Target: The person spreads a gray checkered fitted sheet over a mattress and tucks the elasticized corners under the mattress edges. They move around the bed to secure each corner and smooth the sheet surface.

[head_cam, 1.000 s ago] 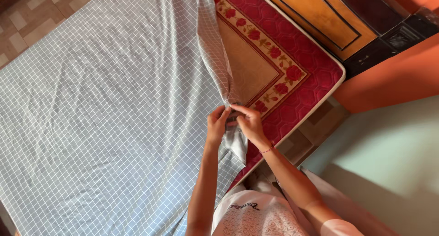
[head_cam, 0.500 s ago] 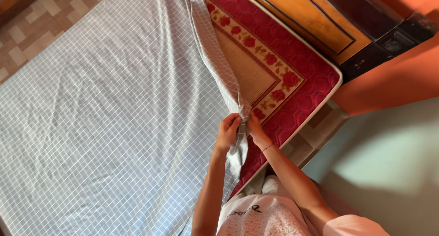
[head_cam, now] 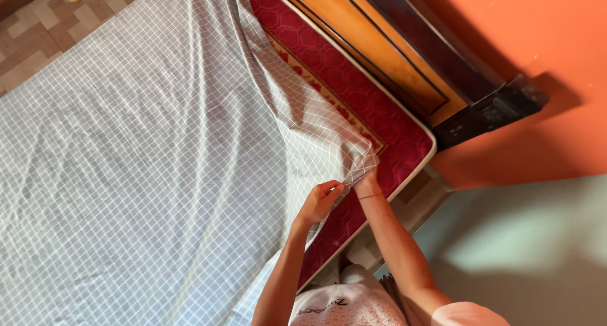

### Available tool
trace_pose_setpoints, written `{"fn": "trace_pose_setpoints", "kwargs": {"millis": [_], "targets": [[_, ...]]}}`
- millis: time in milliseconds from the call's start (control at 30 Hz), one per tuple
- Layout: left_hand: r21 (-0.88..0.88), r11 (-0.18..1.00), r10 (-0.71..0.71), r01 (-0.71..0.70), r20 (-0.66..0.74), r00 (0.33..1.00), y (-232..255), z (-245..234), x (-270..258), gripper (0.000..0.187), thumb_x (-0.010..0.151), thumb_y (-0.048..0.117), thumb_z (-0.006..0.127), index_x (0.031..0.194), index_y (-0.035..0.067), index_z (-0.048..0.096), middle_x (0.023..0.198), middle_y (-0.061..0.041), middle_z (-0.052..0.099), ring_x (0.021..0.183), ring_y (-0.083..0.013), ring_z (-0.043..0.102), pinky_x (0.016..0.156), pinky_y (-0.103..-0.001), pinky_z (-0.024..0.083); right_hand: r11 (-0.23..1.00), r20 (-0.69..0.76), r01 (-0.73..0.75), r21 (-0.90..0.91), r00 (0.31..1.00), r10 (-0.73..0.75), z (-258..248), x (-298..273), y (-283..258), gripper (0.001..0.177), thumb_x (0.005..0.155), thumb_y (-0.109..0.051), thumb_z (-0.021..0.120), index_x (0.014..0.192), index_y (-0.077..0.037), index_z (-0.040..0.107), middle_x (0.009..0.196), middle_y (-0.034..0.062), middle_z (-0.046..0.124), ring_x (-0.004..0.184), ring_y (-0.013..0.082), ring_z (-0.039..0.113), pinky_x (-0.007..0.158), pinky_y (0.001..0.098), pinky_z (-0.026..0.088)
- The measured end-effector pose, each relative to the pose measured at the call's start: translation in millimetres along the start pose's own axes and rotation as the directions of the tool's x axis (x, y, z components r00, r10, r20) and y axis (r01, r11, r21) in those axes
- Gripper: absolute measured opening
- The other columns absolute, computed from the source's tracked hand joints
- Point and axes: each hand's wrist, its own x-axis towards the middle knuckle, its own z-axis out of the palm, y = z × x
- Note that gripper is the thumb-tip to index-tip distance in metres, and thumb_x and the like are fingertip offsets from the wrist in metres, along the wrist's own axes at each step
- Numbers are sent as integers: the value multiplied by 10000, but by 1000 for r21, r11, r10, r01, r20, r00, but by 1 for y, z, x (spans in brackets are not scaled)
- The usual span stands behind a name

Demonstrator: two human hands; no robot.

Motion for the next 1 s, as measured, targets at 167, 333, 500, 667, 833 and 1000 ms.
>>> {"fn": "trace_pose_setpoints", "kwargs": {"millis": [167, 333, 500, 667, 833, 1000], "targets": [[29, 999, -26, 25, 37, 999, 36, 24, 23, 287, 986, 314, 688, 1040, 38, 745, 630, 42, 459, 596, -65, 371, 529, -290, 317, 991, 213, 81, 105, 972, -102, -82, 58, -45, 174, 1068, -178, 638, 1057, -9, 675, 938, 85, 673, 800, 212, 617, 724, 371, 519], [87, 983, 169, -162, -77, 983, 29, 36, 47, 225, 944, 238, 728, 1039, 38, 761, 635, 33, 539, 606, -47, 435, 543, -267, 392, 973, 19, -97, 211, 995, 95, -107, 76, -84, 104, 973, -169, 673, 1010, -76, 648, 1031, 71, 713, 968, 212, 662, 920, 394, 568], [-19, 996, 82, -90, -258, 963, 9, 48, 59, 213, 971, 195, 686, 1060, 22, 775, 645, 18, 499, 607, -69, 387, 525, -287, 332, 929, -194, -318, 186, 915, 353, -136, 80, -67, 302, 944, -57, 519, 1208, 3, 652, 1261, 128, 650, 1109, 264, 630, 1042, 393, 528], [-55, 995, 49, -78, -417, 908, -1, 42, 58, 198, 956, 163, 668, 1036, 14, 771, 654, 46, 579, 607, -40, 463, 536, -258, 385, 926, -160, -279, 255, 932, 325, -117, 80, -75, 357, 965, -15, 483, 1312, 36, 546, 1326, 187, 590, 1137, 302, 624, 1072, 446, 524], [-3, 999, -38, 41, -442, 896, 0, 20, 47, 175, 896, 170, 731, 977, 38, 812, 575, 11, 535, 532, -81, 444, 489, -299, 349, 997, 159, -74, 2, 985, 73, -29, 53, -129, 505, 947, -52, 528, 1447, -101, 480, 1355, 92, 589, 1133, 219, 616, 1002, 390, 506], [160, 979, 182, -127, -401, 898, -18, 5, 45, 147, 833, 156, 810, 903, 26, 819, 663, -35, 625, 580, -99, 520, 525, -296, 395, 987, 86, -20, -158, 996, 34, -40, 33, -126, 445, 1002, -120, 562, 1437, -45, 507, 1295, 110, 631, 1151, 219, 622, 1045, 386, 490]]}}
